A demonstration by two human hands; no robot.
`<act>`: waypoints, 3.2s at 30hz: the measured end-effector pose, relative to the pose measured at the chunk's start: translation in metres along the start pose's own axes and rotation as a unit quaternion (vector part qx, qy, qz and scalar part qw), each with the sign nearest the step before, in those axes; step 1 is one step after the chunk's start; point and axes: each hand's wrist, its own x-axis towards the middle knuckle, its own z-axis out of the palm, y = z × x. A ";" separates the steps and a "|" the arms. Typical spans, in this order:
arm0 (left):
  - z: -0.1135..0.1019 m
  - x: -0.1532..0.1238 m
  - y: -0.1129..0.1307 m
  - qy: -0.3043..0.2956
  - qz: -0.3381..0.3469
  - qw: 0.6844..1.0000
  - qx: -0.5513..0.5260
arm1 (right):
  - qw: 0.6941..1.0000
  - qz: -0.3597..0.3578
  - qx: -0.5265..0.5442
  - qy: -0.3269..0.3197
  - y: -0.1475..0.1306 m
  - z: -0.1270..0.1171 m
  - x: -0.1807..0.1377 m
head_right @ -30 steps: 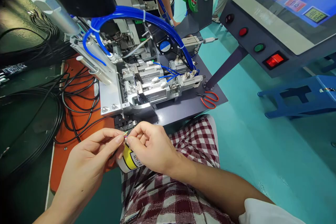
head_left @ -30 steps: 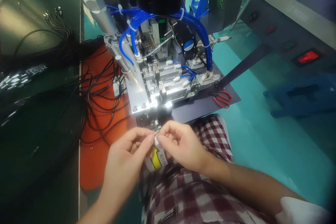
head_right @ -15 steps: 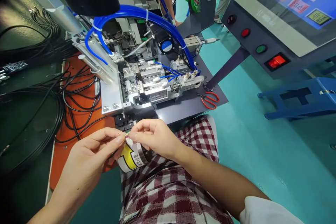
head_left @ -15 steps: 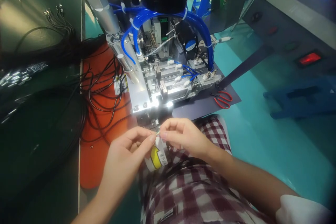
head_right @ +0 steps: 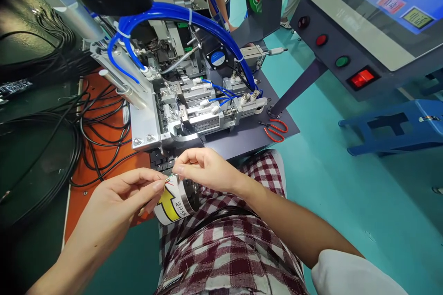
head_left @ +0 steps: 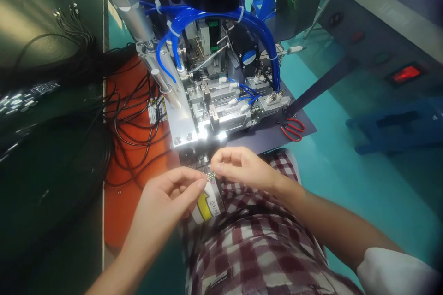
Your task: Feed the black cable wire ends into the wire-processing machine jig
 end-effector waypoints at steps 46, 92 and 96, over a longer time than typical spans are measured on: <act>0.009 0.009 0.003 0.034 0.044 0.996 -0.077 | 0.987 -0.010 0.067 0.145 0.011 0.030 0.005; 0.004 0.011 0.004 0.037 0.012 0.998 0.042 | 0.970 -0.189 -0.130 0.082 0.022 0.017 0.013; 0.000 0.016 -0.003 0.100 0.226 0.950 0.192 | 0.979 -0.167 -0.073 0.090 0.021 0.013 0.017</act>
